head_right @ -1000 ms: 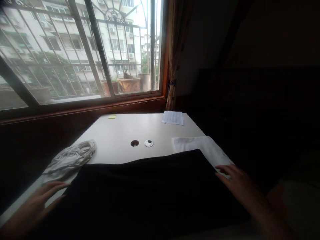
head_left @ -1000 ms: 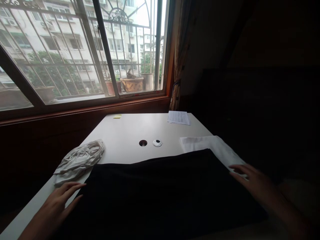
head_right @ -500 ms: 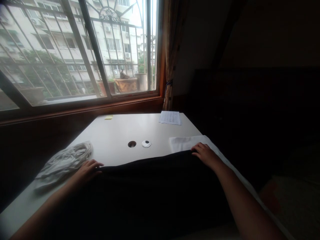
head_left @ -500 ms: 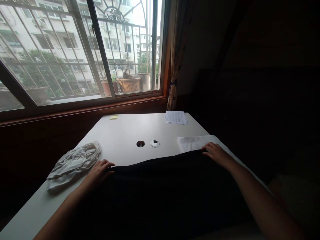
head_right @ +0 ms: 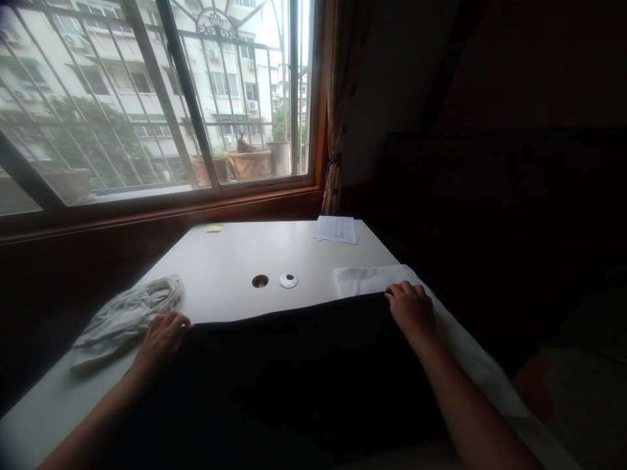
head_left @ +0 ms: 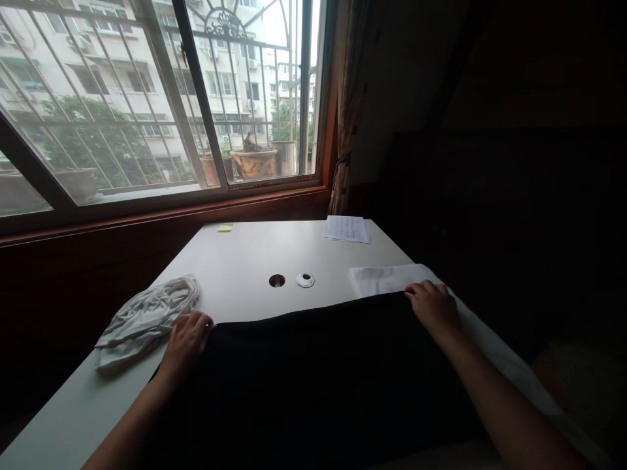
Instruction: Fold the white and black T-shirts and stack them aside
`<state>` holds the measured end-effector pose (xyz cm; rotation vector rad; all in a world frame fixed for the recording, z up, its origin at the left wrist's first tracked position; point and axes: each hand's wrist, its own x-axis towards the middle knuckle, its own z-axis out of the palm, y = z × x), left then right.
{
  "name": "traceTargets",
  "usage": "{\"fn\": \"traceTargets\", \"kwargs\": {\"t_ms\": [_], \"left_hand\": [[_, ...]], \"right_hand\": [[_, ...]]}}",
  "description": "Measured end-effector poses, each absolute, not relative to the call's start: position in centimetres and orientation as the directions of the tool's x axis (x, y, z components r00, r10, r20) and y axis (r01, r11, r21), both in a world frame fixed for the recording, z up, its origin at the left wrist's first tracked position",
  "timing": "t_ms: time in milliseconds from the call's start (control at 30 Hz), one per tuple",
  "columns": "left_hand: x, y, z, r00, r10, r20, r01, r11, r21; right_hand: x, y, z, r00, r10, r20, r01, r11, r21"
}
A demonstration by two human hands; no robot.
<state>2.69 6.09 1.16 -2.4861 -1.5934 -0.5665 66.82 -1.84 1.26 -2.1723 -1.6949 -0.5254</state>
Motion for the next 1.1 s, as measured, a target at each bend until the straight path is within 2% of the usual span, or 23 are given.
{"fn": "traceTargets", "kwargs": {"t_ms": [67, 133, 233, 300, 400, 467, 567, 733, 833, 967, 1100], "left_hand": [[2.8, 6.0, 1.5, 0.379, 0.827, 0.415, 0.895, -0.441, 0.061], [3.3, 5.6, 2.1, 0.448, 0.785, 0.428, 0.864, -0.504, 0.02], [5.8, 4.2, 3.1, 0.646, 0.668, 0.37, 0.735, -0.674, -0.067], [8.5, 2.7, 3.4, 0.772, 0.562, 0.297, 0.612, -0.783, -0.109], [12.5, 0.9, 2.7, 0.858, 0.457, 0.233, 0.491, -0.863, -0.115], [14.2, 0.8, 1.7, 0.86, 0.454, 0.232, 0.485, -0.87, -0.094], [14.2, 2.2, 0.6, 0.843, 0.494, 0.213, 0.514, -0.857, -0.048], [9.5, 5.3, 0.5, 0.737, 0.666, 0.114, 0.666, -0.745, 0.043], [6.1, 6.2, 0.5, 0.649, 0.757, 0.071, 0.755, -0.653, 0.067], [3.0, 6.8, 0.0, 0.576, 0.813, 0.085, 0.809, -0.582, 0.081], [2.4, 7.0, -0.4, 0.577, 0.808, 0.117, 0.804, -0.588, 0.089]], "right_hand": [[64.5, -2.3, 2.5, 0.199, 0.836, 0.511, 0.968, -0.25, 0.032], [61.8, -2.8, 3.8, 0.142, 0.853, 0.502, 0.981, -0.187, 0.042], [56.8, -4.0, 4.5, 0.029, 0.909, 0.415, 0.997, 0.004, -0.079], [53.3, -5.2, 3.9, -0.104, 0.943, 0.316, 0.969, 0.168, -0.18], [49.1, -6.7, 2.0, -0.371, 0.908, 0.196, 0.887, 0.409, -0.214], [47.9, -7.0, 0.8, -0.438, 0.886, 0.15, 0.862, 0.461, -0.21], [49.1, -6.5, -0.1, -0.377, 0.919, 0.115, 0.901, 0.393, -0.185], [56.5, -5.3, -0.1, -0.098, 0.986, 0.136, 0.993, 0.107, -0.056], [60.4, -5.3, -0.4, 0.032, 0.99, 0.139, 0.998, -0.023, -0.06], [62.2, -5.4, -1.3, 0.084, 0.976, 0.202, 0.993, -0.065, -0.096], [62.0, -5.3, -1.7, 0.094, 0.973, 0.212, 0.992, -0.073, -0.107]]}}
